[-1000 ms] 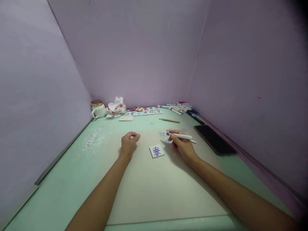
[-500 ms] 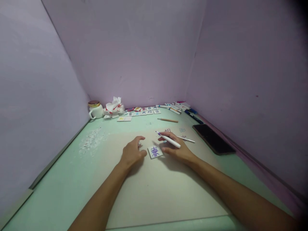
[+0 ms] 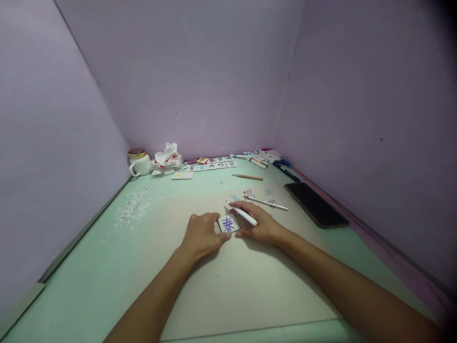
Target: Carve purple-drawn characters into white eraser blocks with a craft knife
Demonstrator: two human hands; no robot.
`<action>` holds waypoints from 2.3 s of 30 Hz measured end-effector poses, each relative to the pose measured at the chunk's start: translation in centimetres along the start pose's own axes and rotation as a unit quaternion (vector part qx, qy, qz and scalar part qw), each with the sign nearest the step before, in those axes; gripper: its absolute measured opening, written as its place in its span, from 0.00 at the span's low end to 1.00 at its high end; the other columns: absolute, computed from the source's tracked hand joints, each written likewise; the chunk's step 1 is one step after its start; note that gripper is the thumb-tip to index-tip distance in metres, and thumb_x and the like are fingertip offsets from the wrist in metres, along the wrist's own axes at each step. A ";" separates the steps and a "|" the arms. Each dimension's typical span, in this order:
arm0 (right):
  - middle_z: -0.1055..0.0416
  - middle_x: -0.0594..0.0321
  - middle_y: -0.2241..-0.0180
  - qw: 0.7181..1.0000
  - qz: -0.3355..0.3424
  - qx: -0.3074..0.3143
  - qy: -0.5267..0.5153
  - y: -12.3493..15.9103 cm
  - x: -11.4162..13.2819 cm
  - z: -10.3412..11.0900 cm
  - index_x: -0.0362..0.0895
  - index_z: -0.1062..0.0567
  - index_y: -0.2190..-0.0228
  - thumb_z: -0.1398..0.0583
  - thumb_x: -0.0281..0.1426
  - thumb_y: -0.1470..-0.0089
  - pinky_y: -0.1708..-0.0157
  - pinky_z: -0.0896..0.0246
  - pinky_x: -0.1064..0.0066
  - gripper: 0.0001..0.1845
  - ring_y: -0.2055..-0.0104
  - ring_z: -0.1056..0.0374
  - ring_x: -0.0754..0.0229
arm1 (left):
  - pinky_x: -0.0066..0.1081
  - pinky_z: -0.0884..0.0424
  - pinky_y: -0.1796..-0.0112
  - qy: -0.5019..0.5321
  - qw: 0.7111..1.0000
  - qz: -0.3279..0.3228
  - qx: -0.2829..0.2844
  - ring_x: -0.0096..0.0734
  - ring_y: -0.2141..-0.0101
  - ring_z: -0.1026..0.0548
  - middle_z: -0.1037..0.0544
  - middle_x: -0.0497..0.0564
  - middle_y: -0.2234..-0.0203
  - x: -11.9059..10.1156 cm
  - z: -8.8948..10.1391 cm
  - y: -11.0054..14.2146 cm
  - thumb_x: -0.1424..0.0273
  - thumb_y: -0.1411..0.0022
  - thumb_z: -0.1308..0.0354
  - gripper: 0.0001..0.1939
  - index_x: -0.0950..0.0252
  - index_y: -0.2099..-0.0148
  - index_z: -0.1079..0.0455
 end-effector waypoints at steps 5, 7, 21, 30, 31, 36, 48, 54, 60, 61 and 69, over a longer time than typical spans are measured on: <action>0.28 0.59 0.56 0.999 0.028 -0.020 0.003 0.2 0.7 0.5 0.50 0.32 0.50 0.32 0.27 0.62 0.49 0.44 0.54 0.35 0.51 0.34 0.50 | 0.38 0.38 0.61 0.009 0.998 -0.031 -0.047 0.41 0.67 0.26 0.21 0.53 0.64 -0.4 0.5 0.2 0.65 0.51 0.38 0.20 0.63 0.54 0.30; 0.29 0.58 0.55 0.998 0.046 -0.031 0.000 0.3 1.5 0.9 0.50 0.34 0.48 0.35 0.25 0.58 0.48 0.45 0.54 0.33 0.50 0.35 0.51 | 0.39 0.40 0.58 0.012 0.996 -0.061 -0.067 0.40 0.64 0.27 0.22 0.54 0.60 -0.9 0.8 0.4 0.67 0.50 0.39 0.21 0.63 0.52 0.32; 0.32 0.55 0.53 0.990 0.068 -0.075 -0.102 0.4 3.5 3.1 0.49 0.35 0.48 0.35 0.34 0.54 0.50 0.41 0.57 0.30 0.49 0.35 0.50 | 0.38 0.38 0.61 0.041 0.989 -0.049 -0.137 0.39 0.68 0.29 0.23 0.53 0.69 0.1 2.1 0.3 0.62 0.48 0.41 0.24 0.65 0.49 0.33; 0.26 0.56 0.60 0.979 -0.011 -0.116 -0.167 0.5 2.5 2.9 0.47 0.29 0.56 0.38 0.37 0.49 0.58 0.35 0.61 0.18 0.56 0.30 0.53 | 0.28 0.35 0.71 0.107 0.989 0.048 -0.084 0.28 0.76 0.33 0.32 0.44 0.75 2.9 2.0 -0.5 0.70 0.49 0.46 0.26 0.62 0.45 0.40; 0.25 0.57 0.65 0.976 -0.025 -0.117 -0.181 0.6 2.4 2.7 0.46 0.28 0.58 0.40 0.38 0.47 0.59 0.35 0.61 0.15 0.60 0.28 0.54 | 0.27 0.35 0.72 0.113 0.990 0.043 -0.078 0.27 0.77 0.33 0.34 0.43 0.76 2.6 1.9 -0.5 0.73 0.50 0.48 0.27 0.62 0.45 0.41; 0.24 0.61 0.75 0.964 -0.066 -0.098 -0.239 1.0 2.8 0.9 0.45 0.25 0.64 0.43 0.42 0.46 0.65 0.33 0.64 0.15 0.70 0.27 0.58 | 0.30 0.35 0.67 0.112 0.992 0.007 -0.055 0.32 0.71 0.32 0.30 0.48 0.71 0.8 1.3 -0.1 0.80 0.58 0.51 0.35 0.62 0.44 0.41; 0.25 0.63 0.74 0.955 -0.081 -0.048 -0.281 1.5 3.0 -1.1 0.45 0.24 0.66 0.38 0.36 0.50 0.61 0.37 0.65 0.10 0.67 0.29 0.59 | 0.41 0.40 0.58 0.183 0.982 -0.025 -0.044 0.42 0.65 0.31 0.26 0.53 0.63 -1.2 1.1 0.6 0.79 0.59 0.48 0.34 0.60 0.45 0.36; 0.26 0.63 0.76 0.940 -0.097 -0.034 -0.324 1.4 2.9 -1.5 0.43 0.24 0.67 0.37 0.38 0.50 0.70 0.37 0.69 0.11 0.73 0.32 0.62 | 0.32 0.36 0.67 0.385 0.922 -0.004 -0.024 0.33 0.71 0.31 0.28 0.48 0.69 -1.4 1.1 0.7 0.70 0.55 0.45 0.28 0.60 0.48 0.36; 0.27 0.62 0.77 0.914 -0.120 -0.002 -0.388 1.8 2.8 -3.4 0.42 0.27 0.66 0.38 0.44 0.51 0.80 0.37 0.71 0.18 0.79 0.34 0.64 | 0.28 0.39 0.84 0.579 0.811 0.089 0.003 0.28 0.84 0.35 0.36 0.45 0.80 -2.0 -0.6 0.3 0.52 0.37 0.66 0.29 0.71 0.50 0.40; 0.28 0.62 0.78 0.912 -0.122 -0.001 -0.393 1.9 2.8 -3.8 0.42 0.27 0.66 0.38 0.44 0.51 0.80 0.37 0.71 0.18 0.79 0.34 0.64 | 0.30 0.37 0.84 0.597 0.796 0.100 0.004 0.28 0.84 0.35 0.37 0.45 0.79 -2.2 -0.9 0.4 0.50 0.37 0.66 0.30 0.71 0.52 0.39; 0.29 0.63 0.79 0.944 -0.091 -0.002 -0.317 2.6 4.0 -4.4 0.42 0.30 0.65 0.44 0.46 0.47 0.78 0.34 0.69 0.19 0.79 0.33 0.64 | 0.29 0.37 0.87 0.629 0.766 0.124 -0.045 0.23 0.86 0.37 0.35 0.46 0.77 -2.7 -1.1 1.7 0.45 0.40 0.60 0.32 0.68 0.57 0.31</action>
Point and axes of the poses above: each hand's wrist, its own y-axis away from the middle knuckle, its own z-axis out of the back of the hand, x = y × z, the point moved 10 cm from there along -y, towards the middle knuckle
